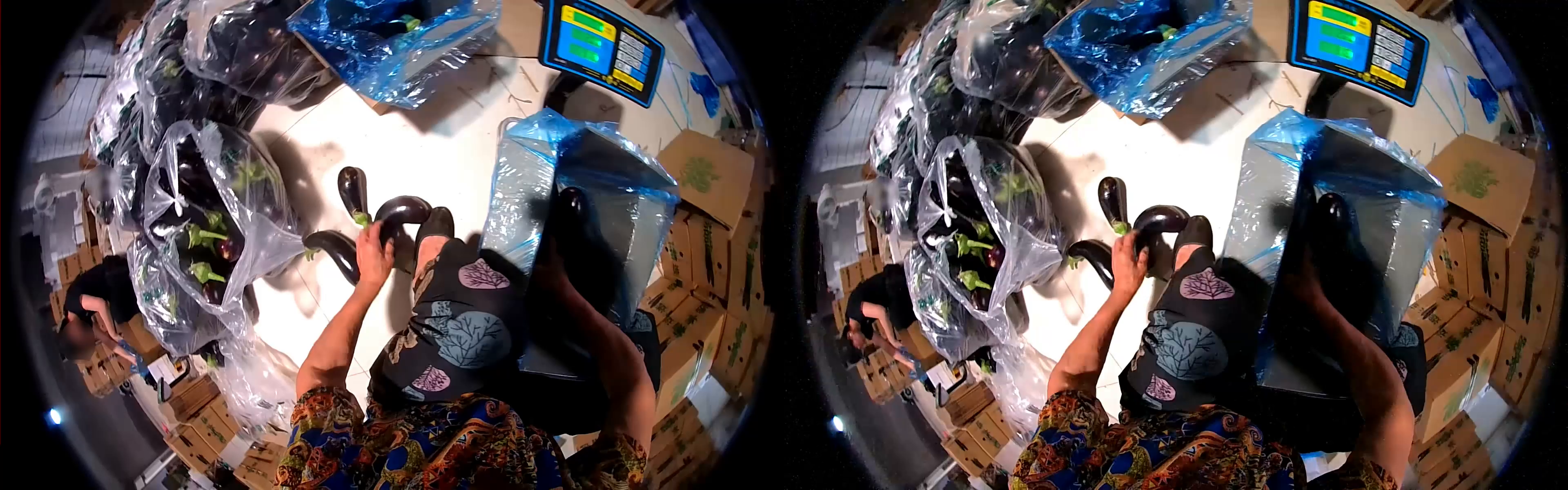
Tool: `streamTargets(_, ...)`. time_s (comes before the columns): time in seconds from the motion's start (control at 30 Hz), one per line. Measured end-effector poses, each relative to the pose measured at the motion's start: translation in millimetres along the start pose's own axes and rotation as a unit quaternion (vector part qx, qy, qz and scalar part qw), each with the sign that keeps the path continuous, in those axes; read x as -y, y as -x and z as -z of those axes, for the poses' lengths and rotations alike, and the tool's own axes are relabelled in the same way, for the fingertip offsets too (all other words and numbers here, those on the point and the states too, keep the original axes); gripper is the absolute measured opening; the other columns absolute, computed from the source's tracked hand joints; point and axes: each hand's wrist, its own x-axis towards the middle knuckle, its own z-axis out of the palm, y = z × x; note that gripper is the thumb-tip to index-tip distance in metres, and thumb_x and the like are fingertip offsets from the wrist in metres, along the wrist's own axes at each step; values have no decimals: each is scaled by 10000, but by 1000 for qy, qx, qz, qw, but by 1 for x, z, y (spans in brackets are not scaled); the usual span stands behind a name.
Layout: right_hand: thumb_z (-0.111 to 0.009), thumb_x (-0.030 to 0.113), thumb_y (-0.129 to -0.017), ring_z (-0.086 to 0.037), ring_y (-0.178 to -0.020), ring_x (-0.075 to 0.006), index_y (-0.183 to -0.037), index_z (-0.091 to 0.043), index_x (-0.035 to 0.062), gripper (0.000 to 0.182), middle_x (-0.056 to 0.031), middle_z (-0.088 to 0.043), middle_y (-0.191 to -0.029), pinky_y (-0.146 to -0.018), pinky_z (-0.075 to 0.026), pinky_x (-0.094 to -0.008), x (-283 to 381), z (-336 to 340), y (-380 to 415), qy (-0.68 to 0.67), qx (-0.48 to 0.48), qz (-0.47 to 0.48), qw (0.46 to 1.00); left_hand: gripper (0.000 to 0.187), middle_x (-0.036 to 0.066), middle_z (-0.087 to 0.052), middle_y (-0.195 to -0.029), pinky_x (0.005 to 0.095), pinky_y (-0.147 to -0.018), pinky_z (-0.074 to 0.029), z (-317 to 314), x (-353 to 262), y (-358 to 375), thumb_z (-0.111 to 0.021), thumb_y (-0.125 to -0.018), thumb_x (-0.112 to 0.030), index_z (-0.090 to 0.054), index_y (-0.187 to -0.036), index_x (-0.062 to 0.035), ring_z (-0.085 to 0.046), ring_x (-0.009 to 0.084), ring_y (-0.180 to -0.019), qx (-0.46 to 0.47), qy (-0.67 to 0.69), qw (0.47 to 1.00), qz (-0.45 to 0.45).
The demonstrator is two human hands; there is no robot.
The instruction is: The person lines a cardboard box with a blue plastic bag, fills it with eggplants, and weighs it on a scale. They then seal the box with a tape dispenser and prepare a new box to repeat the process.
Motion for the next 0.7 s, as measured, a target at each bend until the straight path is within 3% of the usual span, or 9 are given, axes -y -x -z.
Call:
streamTargets(0.07, -633, 150, -886, -488, -1189, -351, -1385, -360, 11, 585, -223, -510, -1288, -1004, -403, -409, 27, 14, 5, -23, 5, -16, 1000, 542, 219, -543, -1126, 459, -910, -417, -4, 18, -11, -677, -779, -112, -494, -1282, -25, -499, 412, -1025, -28, -43, 999, -10)
streamTargets(0.17, -568, 111, -934, -525, -1147, -319, -1305, -486, 14, 392, -194, -554, -1242, -978, -422, -389, 72, 32, 8, -52, 4, -28, 998, 781, 160, -557, -1151, 465, -878, -432, -23, 29, -29, -763, -735, -233, -376, -1390, -56, -474, 363, -1105, 94, -159, 982, 37)
streamTargets(0.3, -570, 119, -933, -525, -1111, -300, -1277, -501, 14, 366, -181, -561, -1199, -955, -424, -380, 55, 38, 4, -23, 15, -53, 998, 643, 152, -548, -1093, 513, -847, -420, -26, 20, -51, -780, -716, -308, -447, -1217, -79, -471, 345, -1104, 127, -216, 962, 109)
streamTargets(0.33, -571, 120, -933, -525, -1102, -295, -1271, -505, 14, 360, -178, -562, -1188, -949, -424, -378, 51, 38, 2, -16, 18, -58, 998, 574, 152, -539, -1061, 517, -844, -417, -26, 17, -54, -781, -713, -326, -464, -1129, -89, -474, 350, -1095, 72, -201, 967, 137)
streamTargets(0.43, -573, 126, -933, -526, -1075, -280, -1250, -516, 13, 341, -169, -567, -1155, -932, -426, -371, 39, 38, -2, 3, 28, -72, 997, 580, 158, -542, -1057, 517, -830, -439, -14, 22, -62, -765, -730, -365, -463, -1137, -82, -524, 357, -1040, 7, -178, 967, 183)
streamTargets(0.47, -573, 128, -933, -526, -1066, -275, -1243, -520, 13, 335, -165, -568, -1144, -926, -426, -368, 34, 39, -6, 10, 32, -75, 997, 583, 164, -546, -1045, 527, -800, -458, -5, 24, -64, -754, -742, -382, -464, -1148, -80, -554, 360, -1000, 48, -167, 966, 193)
streamTargets(0.57, -575, 133, -933, -526, -1039, -261, -1223, -531, 13, 317, -156, -573, -1112, -909, -428, -361, 33, 41, -14, 25, 44, -86, 995, 625, 237, -556, -1069, 515, -791, -495, -2, 51, -51, -752, -753, -320, -424, -1209, -49, -579, 435, -977, 40, -60, 988, 138)
streamTargets(0.63, -576, 137, -933, -526, -1021, -251, -1209, -538, 13, 305, -150, -576, -1090, -897, -429, -356, 33, 45, -15, 37, 50, -99, 993, 599, 271, -566, -1066, 498, -792, -509, 2, 55, -39, -743, -759, -264, -415, -1204, -35, -589, 458, -965, 85, -62, 981, 164)
streamTargets(0.7, -578, 141, -933, -527, -1003, -242, -1196, -546, 13, 294, -143, -579, -1068, -886, -430, -352, 35, 43, -19, 50, 57, -111, 991, 577, 283, -579, -1057, 509, -770, -514, 1, 55, -18, -724, -770, -229, -429, -1225, -32, -598, 463, -945, 62, -47, 987, 144)
